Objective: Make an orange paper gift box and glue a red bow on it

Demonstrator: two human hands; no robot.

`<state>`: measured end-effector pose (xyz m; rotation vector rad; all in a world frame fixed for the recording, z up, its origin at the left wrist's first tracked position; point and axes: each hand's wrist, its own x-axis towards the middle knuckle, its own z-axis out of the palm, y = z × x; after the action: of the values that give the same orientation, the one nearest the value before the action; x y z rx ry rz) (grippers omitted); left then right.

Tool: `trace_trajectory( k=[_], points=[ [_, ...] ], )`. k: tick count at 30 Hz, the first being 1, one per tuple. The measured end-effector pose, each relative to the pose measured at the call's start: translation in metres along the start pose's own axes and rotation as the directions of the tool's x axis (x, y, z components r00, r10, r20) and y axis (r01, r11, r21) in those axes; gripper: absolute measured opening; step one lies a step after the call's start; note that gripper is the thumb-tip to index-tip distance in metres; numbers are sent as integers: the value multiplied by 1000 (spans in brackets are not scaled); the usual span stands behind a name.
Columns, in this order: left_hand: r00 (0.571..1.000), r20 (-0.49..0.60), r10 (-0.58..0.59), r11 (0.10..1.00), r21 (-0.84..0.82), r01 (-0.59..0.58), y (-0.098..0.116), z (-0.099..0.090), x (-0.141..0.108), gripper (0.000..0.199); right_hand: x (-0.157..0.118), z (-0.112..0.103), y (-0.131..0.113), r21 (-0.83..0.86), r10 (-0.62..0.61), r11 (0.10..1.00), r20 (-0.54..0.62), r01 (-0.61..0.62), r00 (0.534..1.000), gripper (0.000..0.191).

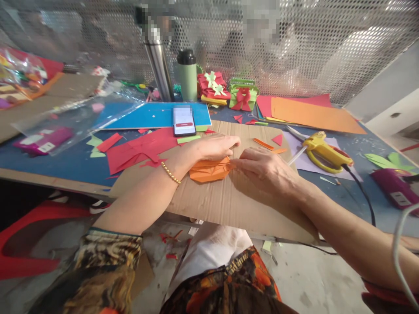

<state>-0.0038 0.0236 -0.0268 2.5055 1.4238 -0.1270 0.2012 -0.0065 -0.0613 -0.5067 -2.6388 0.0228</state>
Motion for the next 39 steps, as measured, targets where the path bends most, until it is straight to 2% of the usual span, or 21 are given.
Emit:
trace_trajectory(
  k=[8,27,31,34,36,39],
  points=[
    [999,-28,37,999,-20,-37,-9,8,9,35,0,8,-3,-14,-22,1000,60,23,998,36],
    [1000,-17,24,1000,-20,-24,-5,4,5,32,3,10,-4,-85,-22,996,67,27,997,41],
    [1000,-12,15,1000,-16,-15,-5,4,5,36,0,9,1,4,-26,1000,46,26,999,40],
    [1000,-15,8,1000,-15,-8,-6,5,6,38,-3,5,4,104,19,994,47,-24,999,39],
    [1000,-16,14,1000,-25,-15,-6,6,7,38,-4,2,4,123,47,991,51,-54,998,37],
    [1000,-15,12,999,-45,-13,-5,6,7,40,-3,1,2,100,26,994,67,-33,997,35]
  ],
)
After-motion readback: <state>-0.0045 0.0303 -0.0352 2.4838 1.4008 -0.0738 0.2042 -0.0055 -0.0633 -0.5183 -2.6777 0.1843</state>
